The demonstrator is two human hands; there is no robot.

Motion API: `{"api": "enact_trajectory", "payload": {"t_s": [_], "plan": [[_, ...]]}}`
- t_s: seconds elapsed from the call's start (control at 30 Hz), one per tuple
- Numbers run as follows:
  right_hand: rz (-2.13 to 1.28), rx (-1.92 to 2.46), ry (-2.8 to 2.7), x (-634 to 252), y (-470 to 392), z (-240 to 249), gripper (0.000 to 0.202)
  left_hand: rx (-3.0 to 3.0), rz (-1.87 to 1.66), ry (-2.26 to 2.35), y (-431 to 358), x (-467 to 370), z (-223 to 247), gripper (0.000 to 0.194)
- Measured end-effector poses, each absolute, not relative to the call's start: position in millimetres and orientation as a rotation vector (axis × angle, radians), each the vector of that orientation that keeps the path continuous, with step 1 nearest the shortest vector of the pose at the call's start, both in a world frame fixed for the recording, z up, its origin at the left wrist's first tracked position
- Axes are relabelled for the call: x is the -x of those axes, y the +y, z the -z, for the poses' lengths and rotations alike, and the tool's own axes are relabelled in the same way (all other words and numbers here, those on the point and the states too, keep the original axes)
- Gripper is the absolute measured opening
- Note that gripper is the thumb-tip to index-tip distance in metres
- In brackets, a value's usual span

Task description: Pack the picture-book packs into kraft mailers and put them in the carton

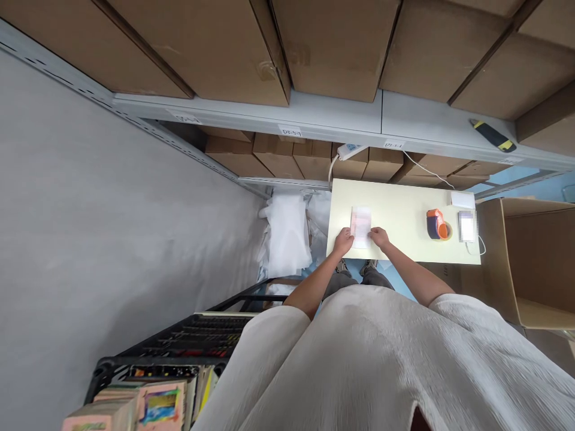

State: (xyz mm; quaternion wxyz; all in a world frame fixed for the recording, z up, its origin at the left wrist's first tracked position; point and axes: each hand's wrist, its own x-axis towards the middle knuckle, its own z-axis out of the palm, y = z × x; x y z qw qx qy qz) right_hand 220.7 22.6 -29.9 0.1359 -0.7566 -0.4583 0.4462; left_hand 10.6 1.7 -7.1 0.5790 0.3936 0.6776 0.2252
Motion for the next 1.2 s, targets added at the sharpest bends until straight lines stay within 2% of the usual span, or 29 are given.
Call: {"api": "enact_trajectory", "payload": {"t_s": [0.17, 0.3, 0.67, 0.97, 1.2], "plan": [[-1.378, 2.26, -1.185, -207, 24, 32, 0.008, -0.985, -0.502, 1.599, 4, -5, 9, 0.041], [-1.434, 2.23, -1.152, -193, 36, 33, 0.013, -1.079, -0.482, 1.62, 11, 4, 12, 0.044], [-1.378, 2.156, -1.191, -140, 135, 31, 0.007, -1.443, -0.47, 1.645, 60, 40, 10, 0.057], [-1.297, 2.249, -1.238, -122, 172, 37, 0.002, -1.656, -0.097, 1.573, 76, 49, 7, 0.073], [-1.329, 2.196, -1.207, -136, 169, 44, 0.018, -1.636, -0.12, 1.558, 72, 47, 8, 0.071]]}}
